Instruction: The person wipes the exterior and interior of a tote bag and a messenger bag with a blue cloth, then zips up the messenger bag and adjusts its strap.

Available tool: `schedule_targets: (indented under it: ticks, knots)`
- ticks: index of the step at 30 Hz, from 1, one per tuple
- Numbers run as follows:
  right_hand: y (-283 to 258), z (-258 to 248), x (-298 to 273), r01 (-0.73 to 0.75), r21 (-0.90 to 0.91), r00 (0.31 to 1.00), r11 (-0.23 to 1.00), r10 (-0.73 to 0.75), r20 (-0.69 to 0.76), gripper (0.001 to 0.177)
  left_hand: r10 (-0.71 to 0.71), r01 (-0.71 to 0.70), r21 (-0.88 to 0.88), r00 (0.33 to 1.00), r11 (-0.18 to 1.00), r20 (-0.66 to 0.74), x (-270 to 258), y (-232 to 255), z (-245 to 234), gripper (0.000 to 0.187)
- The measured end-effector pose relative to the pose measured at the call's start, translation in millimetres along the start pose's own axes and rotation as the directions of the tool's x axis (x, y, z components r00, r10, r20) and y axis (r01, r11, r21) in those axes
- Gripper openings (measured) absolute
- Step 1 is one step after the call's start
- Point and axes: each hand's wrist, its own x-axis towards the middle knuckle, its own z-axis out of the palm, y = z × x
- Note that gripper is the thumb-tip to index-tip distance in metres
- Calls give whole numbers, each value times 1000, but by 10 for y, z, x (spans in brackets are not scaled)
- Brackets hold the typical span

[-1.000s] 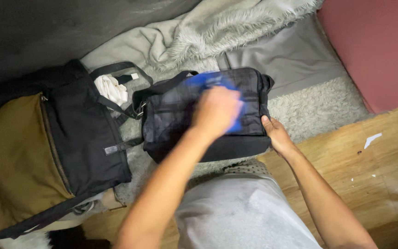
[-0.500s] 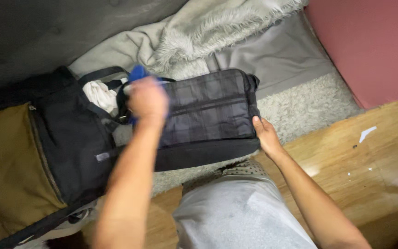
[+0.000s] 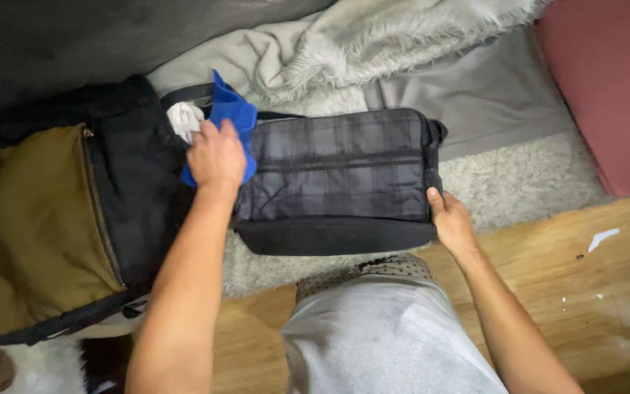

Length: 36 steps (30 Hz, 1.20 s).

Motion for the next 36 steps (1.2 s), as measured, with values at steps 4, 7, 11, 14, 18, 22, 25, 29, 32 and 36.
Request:
schedule_targets:
  ticks: [4, 7, 11, 14, 18, 22, 25, 29, 32, 36]
  knots:
    - [-711, -157, -72, 376, -481, 901, 792, -433, -9, 77, 176, -146, -406, 984, 902, 38, -734, 238, -324, 47]
    - [-1060, 217, 173, 523, -643, 828, 559, -514, 227, 89, 128, -11, -181, 750, 983, 649, -777, 192, -547, 41]
    - [-1061, 470, 368, 520, -706, 845, 481, -409, 344, 104, 39, 82, -272, 910, 959, 412, -479, 296, -606, 43]
    - [-984, 483, 335, 480, -675, 872, 560, -391, 296, 114, 16, 29, -322, 990, 946, 139, -742, 626, -502, 46]
    - [-988, 428, 367, 455, -626, 882, 633, -416, 221, 123, 326, -20, -385, 574, 923, 751, -853, 695, -421, 48]
    - [-711, 164, 291, 478, -288, 863, 830, -505, -24, 85, 317, 20, -658, 865, 753, 389, -489, 888, -194, 41]
    - [-312, -50, 264, 401, -306, 884, 864, -452, -120, 65, 6, 124, -482, 966, 867, 259, -698, 1732, -128, 37]
    - [126, 8, 325, 387, -281, 892, 878, -433, -127, 55, 763, -294, -852, 623, 433, 173, -744, 2512, -104, 27]
    - [230, 105, 353, 368, -241, 900, 898, -409, -149, 52, 124, -160, -801, 986, 577, -107, -82, 3113, 7, 42]
    - [264, 139, 392, 357, -260, 892, 897, -410, -191, 47, 298, -227, -629, 954, 743, 7, -572, 3433, -36, 26]
